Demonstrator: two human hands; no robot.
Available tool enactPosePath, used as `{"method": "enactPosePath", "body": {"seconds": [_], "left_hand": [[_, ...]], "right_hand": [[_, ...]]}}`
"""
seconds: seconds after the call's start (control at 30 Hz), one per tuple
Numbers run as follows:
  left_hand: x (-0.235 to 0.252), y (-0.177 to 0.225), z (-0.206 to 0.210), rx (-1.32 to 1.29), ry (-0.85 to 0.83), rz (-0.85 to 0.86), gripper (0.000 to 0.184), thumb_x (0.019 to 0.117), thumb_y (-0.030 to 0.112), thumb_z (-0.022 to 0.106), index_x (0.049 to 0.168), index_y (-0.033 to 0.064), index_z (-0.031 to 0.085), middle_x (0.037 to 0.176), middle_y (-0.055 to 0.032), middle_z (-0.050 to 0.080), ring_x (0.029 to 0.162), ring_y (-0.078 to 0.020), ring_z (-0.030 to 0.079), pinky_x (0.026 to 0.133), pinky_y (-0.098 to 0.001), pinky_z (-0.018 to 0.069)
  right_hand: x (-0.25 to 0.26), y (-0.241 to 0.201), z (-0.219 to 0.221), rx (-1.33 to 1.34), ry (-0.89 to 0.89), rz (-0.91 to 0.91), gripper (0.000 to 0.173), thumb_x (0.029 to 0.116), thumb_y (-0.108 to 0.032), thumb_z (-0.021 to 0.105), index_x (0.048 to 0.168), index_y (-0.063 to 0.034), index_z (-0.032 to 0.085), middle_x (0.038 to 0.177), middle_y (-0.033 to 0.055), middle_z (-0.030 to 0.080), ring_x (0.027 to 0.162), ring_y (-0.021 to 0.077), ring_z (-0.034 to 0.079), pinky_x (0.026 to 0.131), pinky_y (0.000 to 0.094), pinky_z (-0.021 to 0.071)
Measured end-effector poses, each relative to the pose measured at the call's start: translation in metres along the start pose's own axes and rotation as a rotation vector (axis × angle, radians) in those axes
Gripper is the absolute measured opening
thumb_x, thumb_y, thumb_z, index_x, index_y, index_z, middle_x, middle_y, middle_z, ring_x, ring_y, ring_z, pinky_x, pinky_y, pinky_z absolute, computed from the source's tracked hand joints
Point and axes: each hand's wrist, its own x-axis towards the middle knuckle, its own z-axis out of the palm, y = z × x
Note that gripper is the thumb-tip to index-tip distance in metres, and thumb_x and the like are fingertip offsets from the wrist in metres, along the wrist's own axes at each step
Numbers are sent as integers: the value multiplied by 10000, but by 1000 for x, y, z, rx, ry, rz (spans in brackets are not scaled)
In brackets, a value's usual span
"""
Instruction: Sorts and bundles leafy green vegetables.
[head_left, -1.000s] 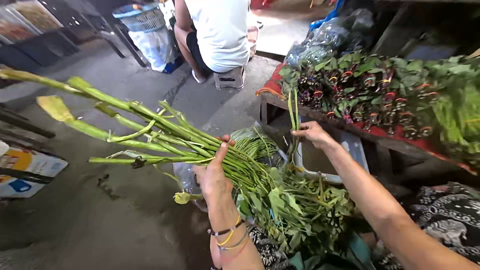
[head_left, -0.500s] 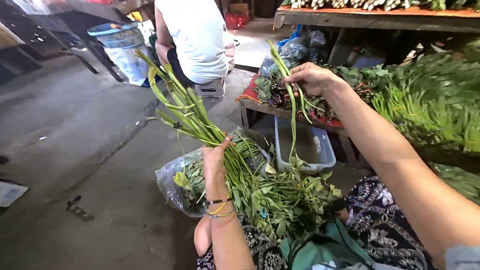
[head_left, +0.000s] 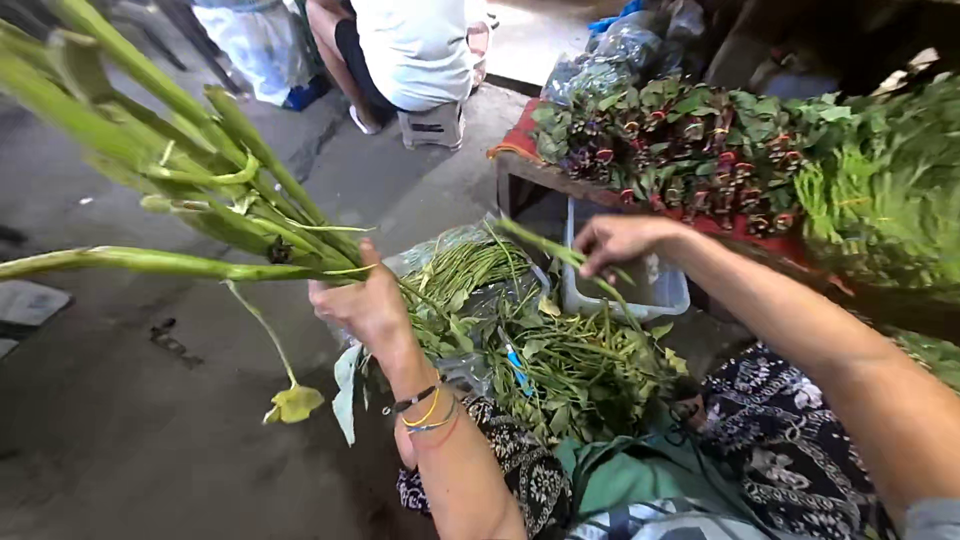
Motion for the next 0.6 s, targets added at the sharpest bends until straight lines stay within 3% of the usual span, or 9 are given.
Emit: {"method": "enactPosePath", "body": {"seconds": [0.07, 0.13, 0.17, 0.27, 0.33, 0.4, 0.47, 0.5, 0.6], "left_hand": [[2, 3, -10, -12, 80, 19, 509, 938, 232, 742, 1330, -16, 531, 1122, -107, 695, 941, -168, 705, 882, -394, 587], [3, 5, -12, -86, 105, 8, 481, 932, 170, 749, 1305, -34, 524, 1090, -90, 700, 907, -133, 710, 853, -345, 600], [2, 7, -11, -138, 97, -13, 473, 929, 136, 749, 1304, -34, 515, 1072, -76, 700, 882, -118, 711, 829, -322, 606], [-1, 8, -5, -308, 13, -76, 426, 934, 57, 732, 1289, -1, 503, 1011, -46, 717, 819, -118, 727, 763, -298, 630], [-3, 11, 1, -378, -43, -93, 392, 932, 42, 731, 1264, 25, 523, 987, -43, 731, 810, -142, 736, 746, -309, 639], [-4, 14, 5, -417, -78, -95, 360, 931, 21, 723, 1242, 26, 543, 989, -61, 735, 807, -166, 737, 739, -319, 640], [-4, 16, 8, -417, -97, -112, 372, 930, 15, 722, 1256, 31, 544, 1006, -67, 738, 821, -178, 744, 744, -321, 644], [-4, 18, 9, -410, -98, -126, 376, 930, 13, 722, 1262, 35, 547, 1015, -68, 738, 830, -183, 747, 745, -323, 648], [-5, 19, 13, -373, -101, -128, 369, 929, 16, 725, 1260, 35, 564, 1012, -66, 751, 830, -175, 754, 742, -306, 649]], "right_hand": [[21, 36, 43, -255, -218, 78, 171, 946, -96, 729, 983, 67, 697, 785, 163, 677, 660, 245, 669, 683, 438, 592], [45, 65, 77, -402, -432, 153, 339, 948, -180, 751, 1166, 76, 708, 1053, 274, 709, 1007, 419, 680, 971, 627, 485], [59, 75, 90, -435, -482, 203, 425, 958, -216, 746, 1280, 51, 674, 1173, 299, 684, 1139, 466, 637, 1045, 665, 423], [119, 125, 113, -392, -346, 202, 380, 1009, -219, 672, 1305, 20, 668, 1231, 295, 670, 1197, 472, 616, 1074, 663, 410], [160, 142, 124, -139, -164, 290, 322, 1028, -96, 591, 1305, 61, 637, 1270, 275, 652, 1180, 379, 640, 1073, 543, 463], [197, 151, 141, 255, 18, 443, 291, 1022, 5, 508, 1298, 50, 592, 1161, 174, 663, 937, 201, 671, 863, 365, 561], [225, 155, 166, 480, 148, 590, 250, 1003, 11, 513, 1242, 32, 585, 974, 110, 665, 728, 137, 647, 675, 309, 568], [233, 154, 178, 441, 157, 659, 255, 1023, -44, 530, 1263, 30, 569, 982, 119, 655, 740, 150, 644, 685, 321, 563], [218, 143, 212, 126, 97, 605, 411, 1044, -149, 532, 1360, 114, 524, 1301, 305, 594, 1147, 369, 637, 977, 492, 521]]}}
